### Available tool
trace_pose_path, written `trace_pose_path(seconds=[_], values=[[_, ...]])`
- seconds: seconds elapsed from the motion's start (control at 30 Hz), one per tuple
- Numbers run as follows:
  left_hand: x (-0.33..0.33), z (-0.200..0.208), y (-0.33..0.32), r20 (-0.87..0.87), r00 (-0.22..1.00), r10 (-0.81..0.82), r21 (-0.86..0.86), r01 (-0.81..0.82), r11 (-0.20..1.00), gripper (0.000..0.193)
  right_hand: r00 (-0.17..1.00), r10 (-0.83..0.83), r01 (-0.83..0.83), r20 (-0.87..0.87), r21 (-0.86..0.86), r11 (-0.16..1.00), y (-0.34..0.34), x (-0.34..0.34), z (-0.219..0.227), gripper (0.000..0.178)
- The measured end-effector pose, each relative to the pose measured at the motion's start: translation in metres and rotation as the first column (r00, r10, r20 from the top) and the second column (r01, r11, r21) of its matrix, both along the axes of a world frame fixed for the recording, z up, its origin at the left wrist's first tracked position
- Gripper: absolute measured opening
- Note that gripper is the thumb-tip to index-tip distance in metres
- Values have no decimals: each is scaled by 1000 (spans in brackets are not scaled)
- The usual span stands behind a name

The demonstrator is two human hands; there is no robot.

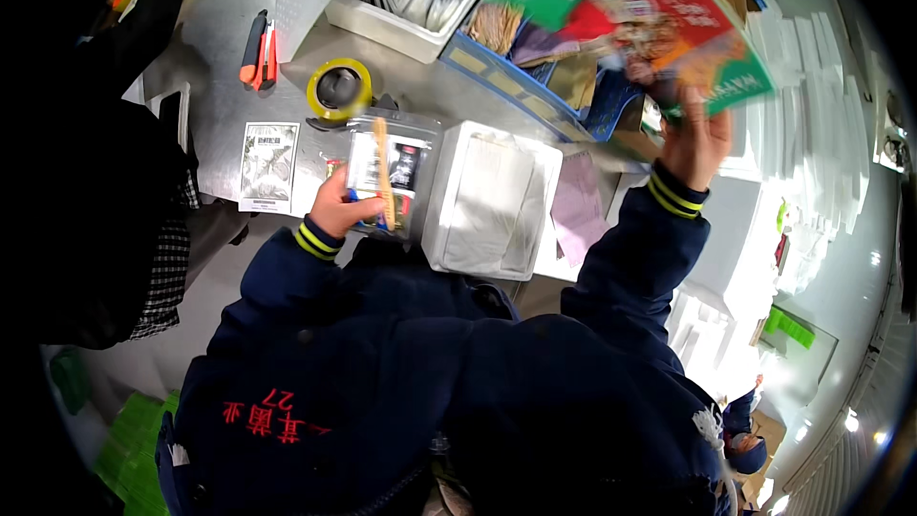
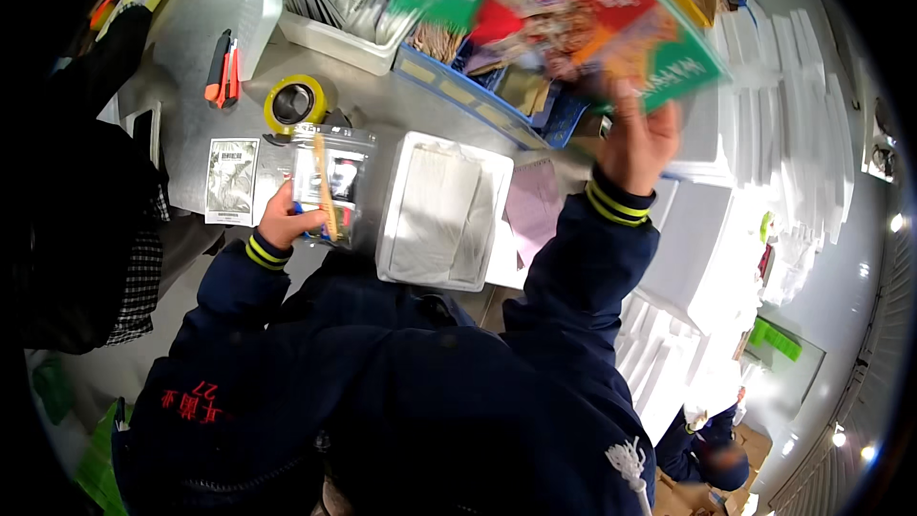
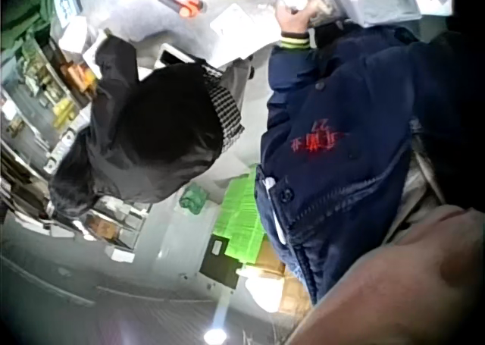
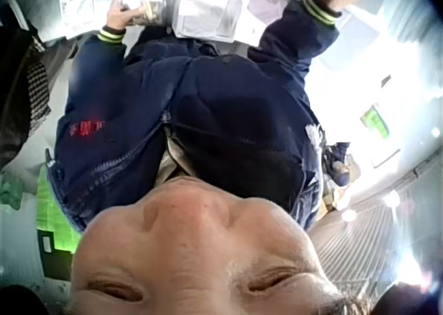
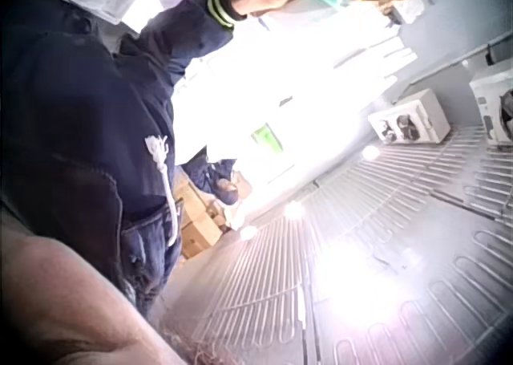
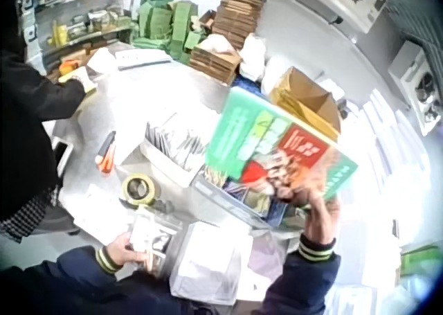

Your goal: The person sorts through several pink and white papers at a table, placing them into different slots of a blue organizer and eventually gathering a white box and small packets into it.

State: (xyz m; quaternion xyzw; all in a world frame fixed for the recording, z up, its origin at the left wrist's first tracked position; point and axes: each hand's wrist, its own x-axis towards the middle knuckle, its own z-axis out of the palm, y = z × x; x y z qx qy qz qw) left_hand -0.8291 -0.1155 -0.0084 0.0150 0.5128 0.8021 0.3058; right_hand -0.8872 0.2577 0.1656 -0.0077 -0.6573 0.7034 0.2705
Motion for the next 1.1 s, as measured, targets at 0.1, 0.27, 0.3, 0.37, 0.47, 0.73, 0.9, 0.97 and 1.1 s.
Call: trace_pose_path(seconds=[0.1,0.27,0.3,0.37,0.47,0.73,0.9,0.97,1.1], values=[[11,8,45,-58,981,-186,-70,182,981,54,989,-151,139,4,372,918,1,39,-11,19],[48,9,123,-99,986,-137,-52,132,990,55,899,-369,413,-235,736,537,16,86,-28,19],[54,2,131,-171,976,-133,-136,110,985,59,903,-294,410,-312,827,384,11,93,-37,21],[64,4,141,-429,873,-234,-561,-54,826,67,977,-73,203,-199,778,595,1,107,-36,25],[69,25,144,-440,858,-265,-681,-127,721,76,981,-15,160,-194,760,630,7,124,-40,27],[7,66,134,-829,491,-268,-527,-525,669,87,993,110,-48,-43,705,707,31,140,-6,25],[-32,87,116,-684,613,-395,-555,-87,827,39,981,193,-182,34,519,835,14,128,-5,27],[-30,94,121,-616,713,-334,-519,-49,853,23,949,313,-311,-41,-305,900,5,121,-24,51],[-31,85,128,-508,805,-305,-430,70,900,29,771,536,-517,343,-153,842,2,118,-52,46]])
